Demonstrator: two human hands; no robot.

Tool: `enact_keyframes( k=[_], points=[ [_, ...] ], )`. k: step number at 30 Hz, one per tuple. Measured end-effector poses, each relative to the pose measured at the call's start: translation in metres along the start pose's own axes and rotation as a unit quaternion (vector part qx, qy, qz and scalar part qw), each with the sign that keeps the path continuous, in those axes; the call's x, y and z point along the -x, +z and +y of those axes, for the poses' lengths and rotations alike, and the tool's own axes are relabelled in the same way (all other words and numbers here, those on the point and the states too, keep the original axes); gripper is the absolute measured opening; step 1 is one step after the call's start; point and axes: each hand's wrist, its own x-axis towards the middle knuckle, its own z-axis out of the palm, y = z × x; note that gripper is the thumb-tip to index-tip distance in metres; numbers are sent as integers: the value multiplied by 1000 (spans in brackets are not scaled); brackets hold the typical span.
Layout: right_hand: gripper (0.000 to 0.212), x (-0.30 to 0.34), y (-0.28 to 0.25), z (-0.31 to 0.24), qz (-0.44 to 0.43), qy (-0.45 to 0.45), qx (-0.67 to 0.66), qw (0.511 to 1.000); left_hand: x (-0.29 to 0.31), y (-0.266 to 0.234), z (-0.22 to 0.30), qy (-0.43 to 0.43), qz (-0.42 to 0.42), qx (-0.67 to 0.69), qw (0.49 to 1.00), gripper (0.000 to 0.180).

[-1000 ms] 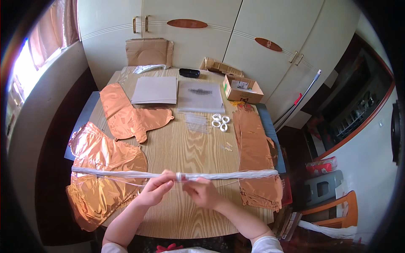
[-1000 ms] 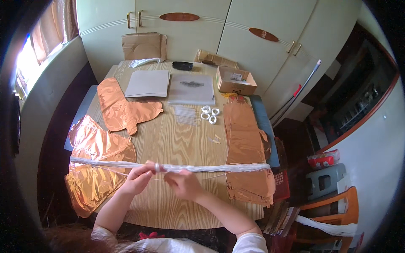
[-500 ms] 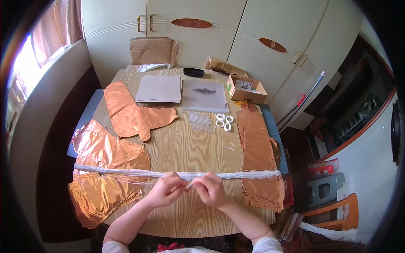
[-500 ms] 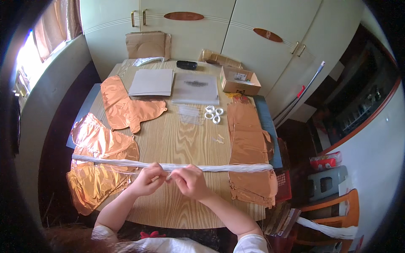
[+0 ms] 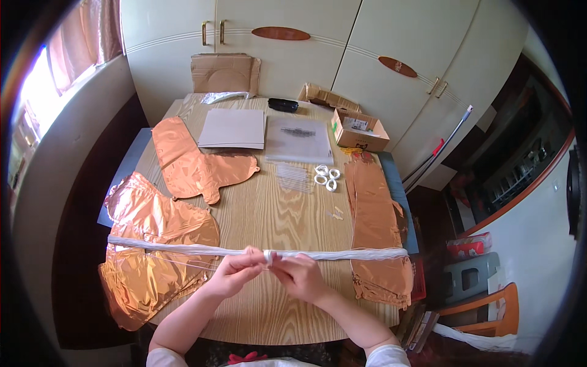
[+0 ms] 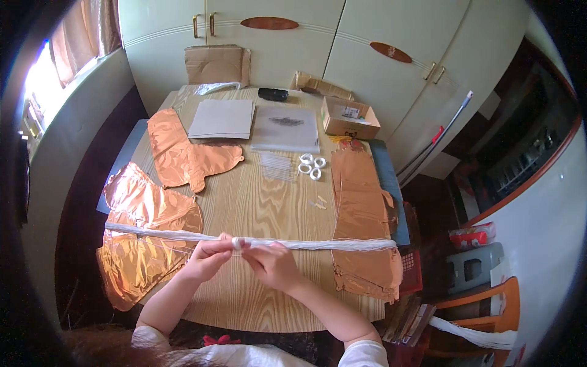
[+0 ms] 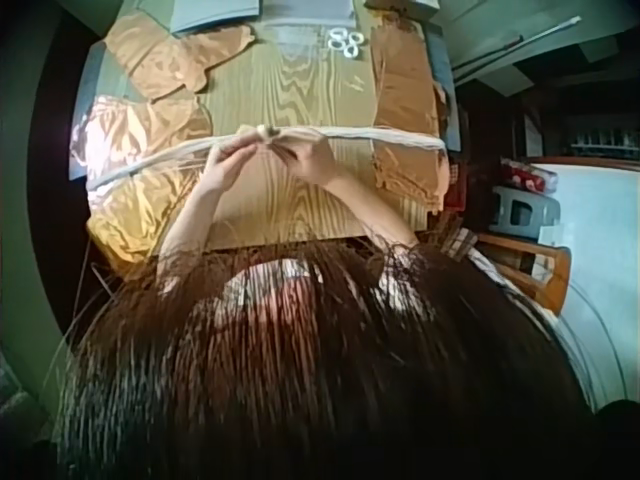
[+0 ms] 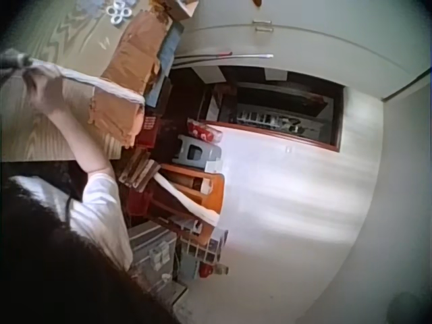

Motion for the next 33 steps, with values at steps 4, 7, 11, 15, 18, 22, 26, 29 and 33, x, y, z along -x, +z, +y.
enact_keyframes(
  k=[4,7,11,15,18,22,26,29,33],
  points=[
    [7,-5,-13,-7,12,-2,10,1000,-5,1,12,133,-31,-388,911,10],
    [7,-3,-8,0,33,48,9,998,0,-10,5,38,-143,-24,989,13],
    [7,-3,-1,-5,4,-17,-19,1000,-3,2,11,32,8,-141,989,13],
    [9,-7,-12,-9,24,5,-9,1000,2,-10,-1,70,-100,-258,959,14],
    [9,-3,-3,2,8,77,-25,997,3,-9,-8,28,-72,-28,997,13],
    [8,-2,-6,-7,-44,-40,-1,998,-5,-1,-1,70,-10,-209,975,11],
    [8,-8,-16,-8,62,18,9,998,-1,-5,4,57,-125,-188,972,11],
    [9,-9,-12,-4,11,58,-9,998,1,-8,-6,51,-149,-30,987,15],
    [10,-1,-4,-5,-29,-27,14,999,-3,3,-3,32,-4,-84,996,14]
  ],
)
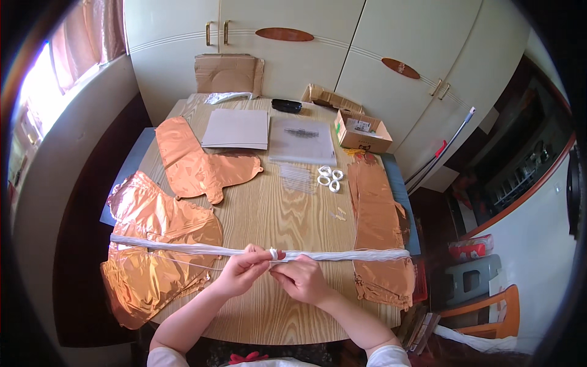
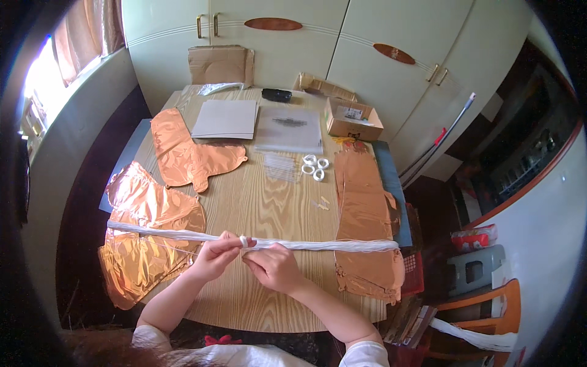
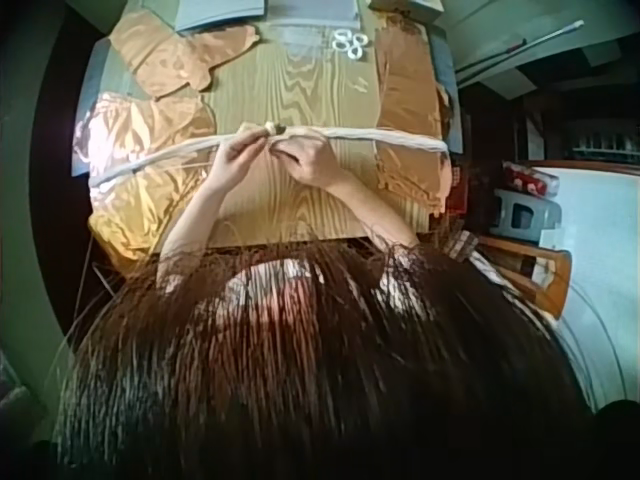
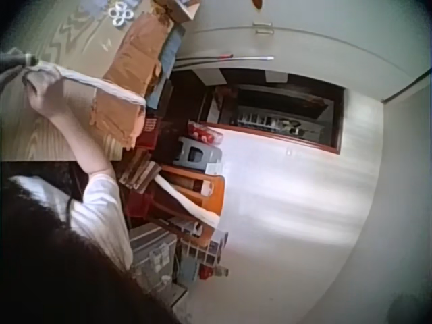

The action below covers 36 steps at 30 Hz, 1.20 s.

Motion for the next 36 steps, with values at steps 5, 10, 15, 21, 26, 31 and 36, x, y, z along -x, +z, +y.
enact_keyframes(
  k=[5,10,15,21,26,31,36],
  points=[
    [10,-9,-12,-3,103,39,4,994,2,-8,-2,-5,-95,-63,993,12],
    [12,-3,-4,1,68,79,-52,993,4,-6,0,-50,-114,84,989,20],
    [10,-1,3,-2,95,192,-142,966,5,0,-12,50,-79,-18,995,36],
    [8,2,5,-5,72,292,-212,930,0,6,-9,148,-56,-148,976,46],
    [14,-5,1,-2,105,100,-18,989,0,10,-9,168,3,-246,955,40],
    [21,-5,-2,2,94,49,33,994,6,7,-8,87,9,-264,961,23],
    [22,-5,-3,6,96,76,-31,992,-1,1,5,-72,-89,-223,968,16]
  ],
)
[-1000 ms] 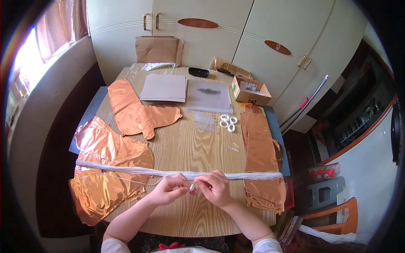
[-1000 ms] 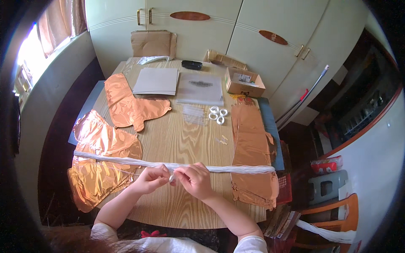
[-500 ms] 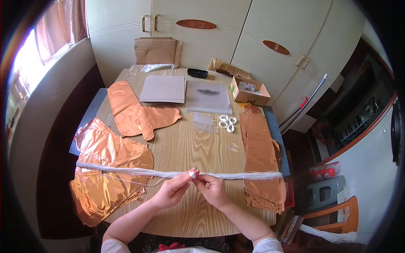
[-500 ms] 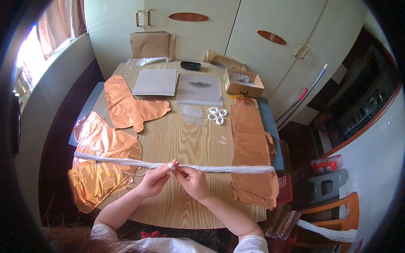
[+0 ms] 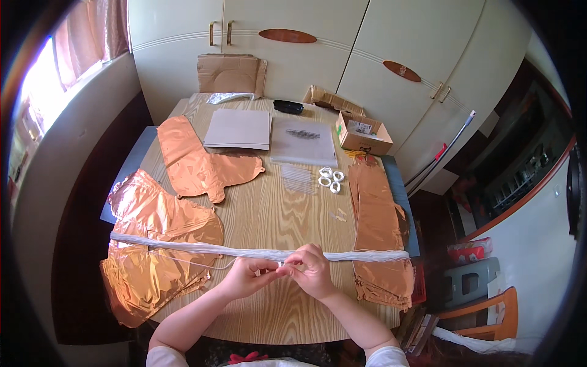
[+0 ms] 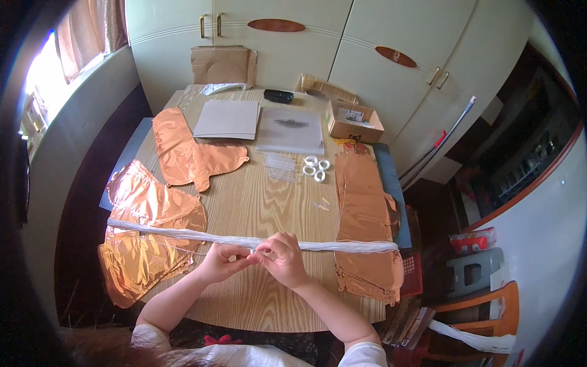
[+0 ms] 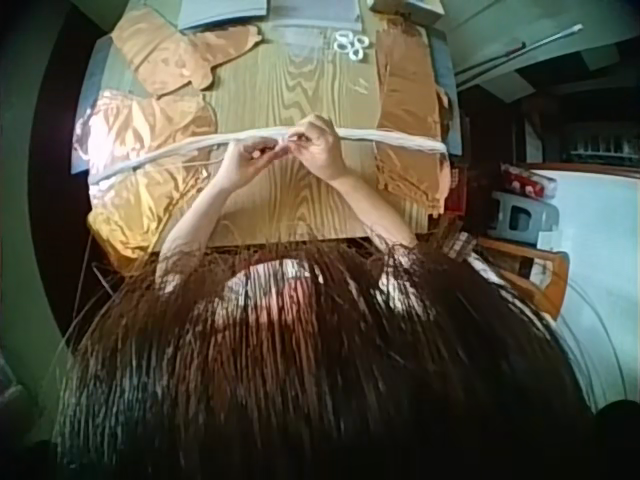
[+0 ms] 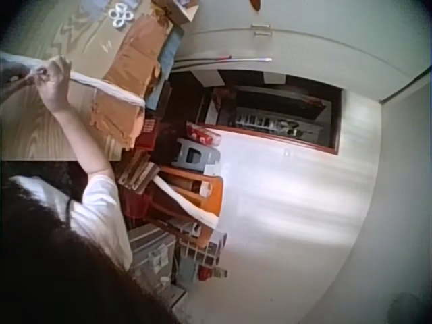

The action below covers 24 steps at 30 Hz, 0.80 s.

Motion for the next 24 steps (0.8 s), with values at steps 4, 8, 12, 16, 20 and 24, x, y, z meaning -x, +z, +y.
enact_keyframes(
  k=[4,8,12,16,20,24],
  points=[
    [19,0,-2,4,4,-21,-11,1000,3,8,-11,-38,-17,269,962,15],
    [21,-5,-11,1,-39,-150,5,988,2,0,-9,-62,-15,335,940,15],
    [28,-3,-8,-3,-75,-131,-4,989,0,-3,-8,-48,-15,344,938,16],
    [26,-1,-4,-1,-114,-25,-112,987,1,-6,-6,-47,-29,345,937,15],
    [18,1,-3,0,-127,44,-158,978,2,-6,-10,-43,-45,355,933,12],
    [14,5,0,3,-121,60,-166,977,1,-6,-14,-10,-58,355,933,13]
  ],
)
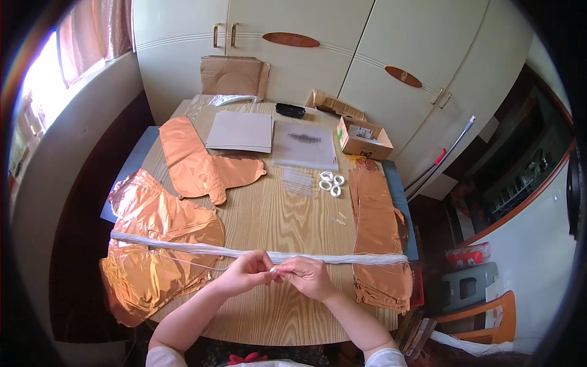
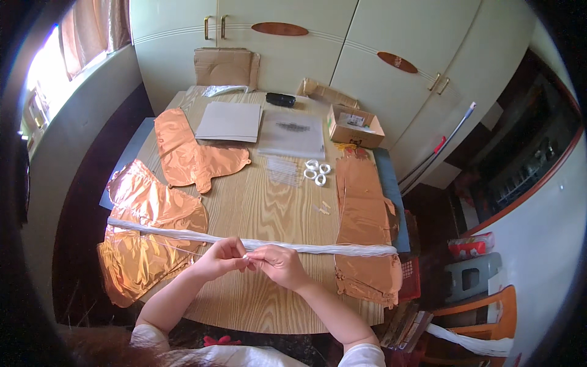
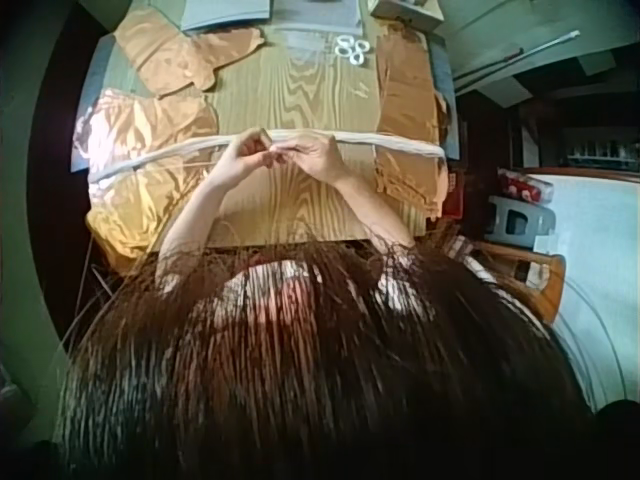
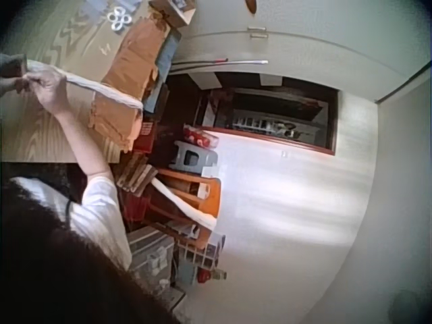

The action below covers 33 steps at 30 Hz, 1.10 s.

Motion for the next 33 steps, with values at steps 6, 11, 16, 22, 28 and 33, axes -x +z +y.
enact_keyframes(
  k=[6,11,16,22,28,33],
  points=[
    [12,-4,-2,-6,23,88,17,996,-3,-1,2,-6,28,71,997,17],
    [10,-33,-53,37,116,208,-54,970,-5,-14,5,17,133,145,980,19],
    [10,-73,-167,119,186,259,262,911,-9,-11,3,38,135,71,988,13],
    [10,-97,-175,162,137,260,438,850,-5,-4,5,41,96,38,994,10],
    [12,-106,-154,173,167,263,429,848,-2,-6,6,45,108,14,993,11],
    [14,-95,-154,171,163,204,499,826,-5,-4,10,53,105,23,993,11]
  ],
)
